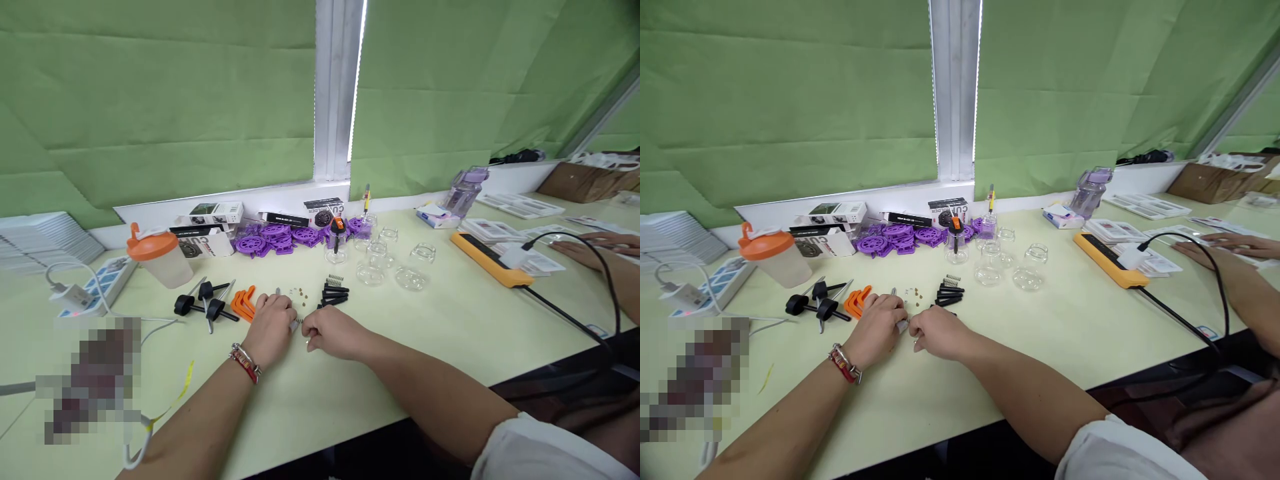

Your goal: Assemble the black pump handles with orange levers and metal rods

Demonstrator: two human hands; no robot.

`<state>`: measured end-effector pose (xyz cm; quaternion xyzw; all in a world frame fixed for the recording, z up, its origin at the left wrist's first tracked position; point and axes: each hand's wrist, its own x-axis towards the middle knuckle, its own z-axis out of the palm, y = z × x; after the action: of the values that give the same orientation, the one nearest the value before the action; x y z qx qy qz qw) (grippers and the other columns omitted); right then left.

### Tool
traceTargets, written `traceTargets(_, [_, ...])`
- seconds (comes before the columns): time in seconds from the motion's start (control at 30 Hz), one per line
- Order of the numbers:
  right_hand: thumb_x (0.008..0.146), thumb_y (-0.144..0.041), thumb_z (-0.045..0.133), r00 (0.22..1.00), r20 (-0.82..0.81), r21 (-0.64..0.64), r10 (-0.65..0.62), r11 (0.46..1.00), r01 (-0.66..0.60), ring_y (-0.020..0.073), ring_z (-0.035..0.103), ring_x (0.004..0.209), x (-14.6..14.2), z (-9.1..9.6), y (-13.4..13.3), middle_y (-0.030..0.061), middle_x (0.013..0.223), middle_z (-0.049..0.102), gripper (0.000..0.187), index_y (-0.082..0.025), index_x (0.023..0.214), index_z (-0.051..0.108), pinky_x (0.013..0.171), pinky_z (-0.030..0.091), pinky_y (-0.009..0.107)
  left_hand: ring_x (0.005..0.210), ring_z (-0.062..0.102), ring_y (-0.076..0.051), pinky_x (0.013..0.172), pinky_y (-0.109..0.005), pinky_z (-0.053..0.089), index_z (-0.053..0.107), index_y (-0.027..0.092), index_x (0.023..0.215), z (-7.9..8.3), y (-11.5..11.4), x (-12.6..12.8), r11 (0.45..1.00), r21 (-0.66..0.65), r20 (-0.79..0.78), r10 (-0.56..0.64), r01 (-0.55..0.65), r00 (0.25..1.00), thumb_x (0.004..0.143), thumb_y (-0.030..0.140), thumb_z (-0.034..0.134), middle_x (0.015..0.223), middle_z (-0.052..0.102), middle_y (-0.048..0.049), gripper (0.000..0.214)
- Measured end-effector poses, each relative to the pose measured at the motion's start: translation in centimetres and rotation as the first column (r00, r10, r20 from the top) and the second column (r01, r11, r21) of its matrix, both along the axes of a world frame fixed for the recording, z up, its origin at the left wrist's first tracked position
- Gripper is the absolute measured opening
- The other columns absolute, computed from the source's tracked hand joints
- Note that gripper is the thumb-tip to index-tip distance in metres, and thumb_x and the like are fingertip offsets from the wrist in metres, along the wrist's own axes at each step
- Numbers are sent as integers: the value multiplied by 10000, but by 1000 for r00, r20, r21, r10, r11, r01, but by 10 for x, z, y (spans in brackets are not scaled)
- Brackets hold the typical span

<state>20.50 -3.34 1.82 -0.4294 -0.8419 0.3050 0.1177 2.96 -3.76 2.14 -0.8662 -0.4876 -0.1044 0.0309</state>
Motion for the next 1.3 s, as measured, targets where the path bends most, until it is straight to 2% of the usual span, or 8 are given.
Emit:
traceTargets(0.1, [647,-129,739,999,21,15,-35,999,34,105,500,592,4,3,3,-31,637,594,150,-186,770,675,525,296,204,872,514,-217,805,-397,327,684,188,716,-1,0,0,1000,6,-9,3,-3,1000,731,29,476,839,605,-68,262])
traceTargets(0.23, [709,-170,700,999,51,73,5,997,-9,125,522,634,3,-1,6,-6,656,613,14,-182,708,692,560,310,223,878,513,-222,807,-398,328,687,190,721,0,0,0,1000,-1,-13,3,-3,1000,769,63,467,849,607,-74,259])
traceTargets(0.4, [751,-146,641,999,40,117,20,993,-24,145,565,710,-2,-8,4,25,756,663,94,-177,691,707,621,348,233,862,517,-222,797,-400,330,682,182,702,1,0,0,1000,-1,-14,-1,0,1000,765,55,461,843,606,-77,263])
traceTargets(0.6, [721,-149,674,999,44,61,-16,998,13,133,546,649,5,-2,7,9,697,646,50,-183,738,705,559,318,228,866,517,-219,797,-396,330,690,188,722,0,0,-1,1000,5,-9,-3,3,1000,727,16,458,847,609,-75,289])
traceTargets(0.77, [633,-116,741,995,23,30,-99,995,99,132,570,683,18,4,16,11,785,673,192,-197,806,715,576,352,217,862,515,-220,801,-397,330,699,197,733,-1,1,-1,1000,-5,-2,-1,1,1000,759,57,472,840,616,-74,268])
traceTargets(0.93, [710,-204,714,999,37,102,-20,995,16,148,588,725,12,2,14,22,794,682,49,-203,752,740,630,371,238,870,521,-223,805,-397,330,700,196,732,-1,1,-1,1000,-7,-19,4,-4,1000,766,60,472,829,614,-73,267])
traceTargets(1.1, [761,-209,666,994,107,198,2,980,-23,161,581,744,4,-4,11,30,784,673,80,-204,745,744,658,364,253,866,525,-224,803,-401,332,700,186,732,1,1,0,1000,-2,-30,2,-2,1000,758,44,465,822,613,-78,276])
traceTargets(1.3, [779,-186,605,992,123,220,24,974,-51,161,570,717,2,-2,7,44,792,668,122,-179,730,716,625,352,257,877,522,-227,800,-401,328,695,189,725,-1,1,-1,1000,3,-35,2,-2,999,711,7,465,831,610,-74,293])
